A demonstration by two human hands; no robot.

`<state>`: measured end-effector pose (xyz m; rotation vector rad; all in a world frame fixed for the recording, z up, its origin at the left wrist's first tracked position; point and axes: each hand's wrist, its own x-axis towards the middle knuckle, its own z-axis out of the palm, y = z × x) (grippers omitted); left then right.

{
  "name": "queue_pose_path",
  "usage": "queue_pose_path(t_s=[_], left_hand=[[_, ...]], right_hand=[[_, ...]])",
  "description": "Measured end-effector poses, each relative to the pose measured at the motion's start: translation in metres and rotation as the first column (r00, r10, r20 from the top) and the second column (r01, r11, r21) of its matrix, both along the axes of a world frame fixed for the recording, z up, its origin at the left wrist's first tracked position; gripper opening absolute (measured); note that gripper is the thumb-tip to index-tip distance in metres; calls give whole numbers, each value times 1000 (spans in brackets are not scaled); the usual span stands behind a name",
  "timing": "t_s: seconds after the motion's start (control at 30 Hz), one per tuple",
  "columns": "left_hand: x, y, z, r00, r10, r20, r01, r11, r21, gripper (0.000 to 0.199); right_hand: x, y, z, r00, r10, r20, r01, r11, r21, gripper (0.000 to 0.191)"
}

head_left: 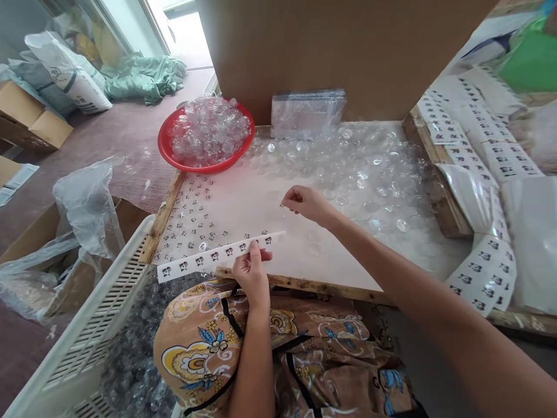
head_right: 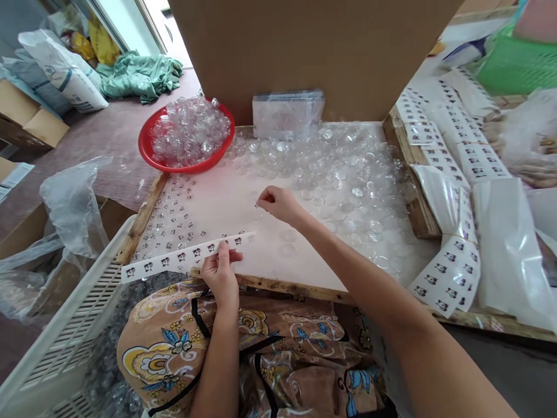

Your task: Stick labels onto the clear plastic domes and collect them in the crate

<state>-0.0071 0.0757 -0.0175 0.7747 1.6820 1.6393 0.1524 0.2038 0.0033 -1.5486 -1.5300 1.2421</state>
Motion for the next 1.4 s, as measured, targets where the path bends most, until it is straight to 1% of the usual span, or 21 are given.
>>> queue_pose_path(t_s=[0.03, 0.1, 0.2, 0.4, 0.47, 0.57, 0.63, 0.7, 0.77, 0.87, 0.93, 1.0, 1.07, 1.1, 1.17, 1.23, 1.3, 1.4], left_hand=[[0, -2, 0, 999, -23, -40, 23, 1000, 5, 35], [0, -5, 1, 993, -59, -102, 61, 998, 17, 33], [0, -7, 1, 988, -79, -135, 84, 996, 33, 32], [0, -7, -1, 988, -85, -130, 89, 995, 31, 32], [0, -7, -1, 988, -85, -126, 89, 996, 28, 32], [0, -7, -2, 988, -82, -130, 86, 996, 21, 33], [0, -7, -2, 988, -83, -129, 87, 996, 20, 33], [1, -7, -1, 988, -87, -125, 91, 996, 24, 33], [1, -7, 0, 988, -84, -129, 89, 996, 32, 33], [1, -7, 1, 988, -70, -140, 76, 997, 35, 34], [0, -8, 0, 988, -68, -141, 73, 997, 31, 34], [0, -8, 0, 988, -78, -134, 83, 996, 28, 34], [0, -7, -1, 989, -88, -118, 92, 995, 30, 34], [0, -7, -1, 990, -88, -108, 92, 995, 32, 34], [0, -5, -1, 993, -81, -82, 83, 996, 31, 34], [1, -4, 0, 995, -78, -56, 80, 996, 28, 35], [1, -3, 1, 996, -78, -36, 78, 997, 15, 36], [1, -2, 3, 997, -72, -22, 71, 997, -16, 37]], right_hand=[[0, 5, -5, 1000, 22, -6, -23, 997, -74, 7], [-2, 10, -15, 998, 59, 13, -56, 988, -141, 7], [-7, 11, -22, 991, 88, 105, -74, 988, -132, 5], [-12, 14, -21, 963, 109, 246, -89, 992, -89, 2], [-13, 13, -22, 952, 111, 287, -99, 993, -56, 2], [-18, 7, -26, 922, 99, 375, -126, 991, 49, 7], [-23, 2, -29, 897, 64, 437, -134, 982, 132, 9], [-32, -2, -32, 881, 21, 473, -123, 975, 187, 8], [-42, -6, -33, 891, 20, 453, -120, 973, 195, 10], [-54, -5, -32, 938, 90, 333, -159, 970, 185, 27], [-57, 0, -31, 955, 78, 287, -155, 954, 256, 29], [-53, 9, -33, 946, 6, 323, -137, 913, 385, 27], [-44, 18, -37, 916, -40, 400, -163, 872, 461, 28], [-39, 20, -40, 898, -35, 439, -190, 868, 459, 28], [-28, 20, -45, 867, 16, 497, -251, 877, 410, 27], [-18, 10, -48, 856, 75, 512, -298, 880, 370, 26], [-10, -4, -44, 872, 107, 478, -315, 869, 381, 25], [-5, -27, -27, 926, 128, 356, -285, 854, 435, 23]])
